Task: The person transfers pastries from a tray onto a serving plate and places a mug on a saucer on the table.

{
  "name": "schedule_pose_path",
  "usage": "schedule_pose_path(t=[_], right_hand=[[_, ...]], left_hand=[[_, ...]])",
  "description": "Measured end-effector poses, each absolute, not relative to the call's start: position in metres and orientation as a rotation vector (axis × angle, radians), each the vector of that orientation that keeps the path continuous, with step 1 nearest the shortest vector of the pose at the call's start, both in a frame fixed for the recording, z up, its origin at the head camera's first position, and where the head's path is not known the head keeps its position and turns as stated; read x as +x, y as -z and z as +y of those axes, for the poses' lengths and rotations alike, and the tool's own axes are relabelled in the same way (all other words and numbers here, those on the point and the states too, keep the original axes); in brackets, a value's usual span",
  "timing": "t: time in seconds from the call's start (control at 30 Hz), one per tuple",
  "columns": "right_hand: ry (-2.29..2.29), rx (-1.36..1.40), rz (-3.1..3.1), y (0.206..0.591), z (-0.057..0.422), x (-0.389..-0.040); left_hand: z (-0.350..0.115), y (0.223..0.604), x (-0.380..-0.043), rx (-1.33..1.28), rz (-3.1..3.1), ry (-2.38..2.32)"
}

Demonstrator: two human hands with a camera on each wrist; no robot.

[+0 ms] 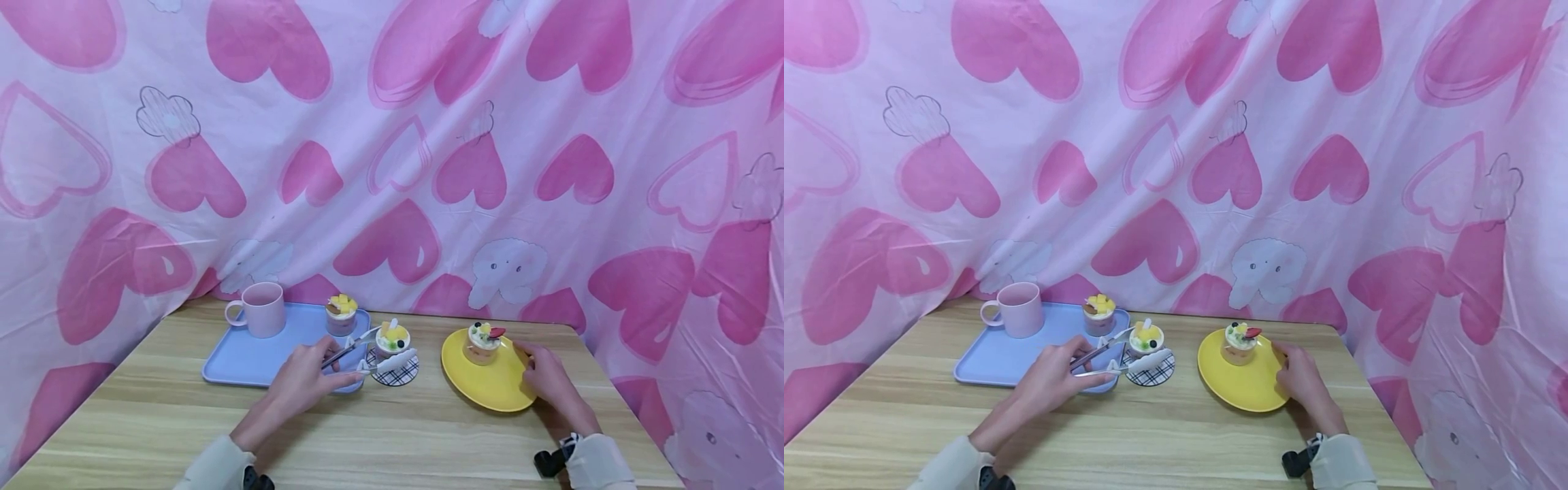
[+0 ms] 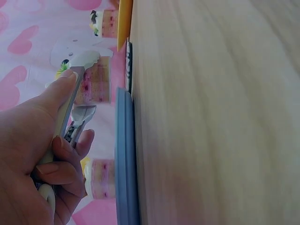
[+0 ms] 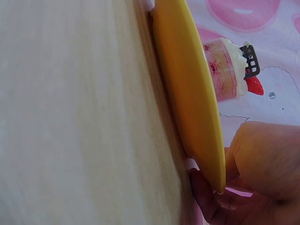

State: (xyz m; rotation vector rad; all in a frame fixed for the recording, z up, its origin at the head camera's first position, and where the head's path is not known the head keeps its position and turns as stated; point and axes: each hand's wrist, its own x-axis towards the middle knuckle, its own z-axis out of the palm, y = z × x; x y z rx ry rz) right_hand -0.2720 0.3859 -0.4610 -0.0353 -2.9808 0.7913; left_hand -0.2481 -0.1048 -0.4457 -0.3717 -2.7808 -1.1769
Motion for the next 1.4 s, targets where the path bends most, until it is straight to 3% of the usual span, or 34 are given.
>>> schedule_pose_path(t=[1.4], right_hand=[[-0.778,-0.009,-2.967,0.460,0.385,-0.271]], left_hand=[[-0.060,0.447,-0.250,-0.506,-2.713,1.079]])
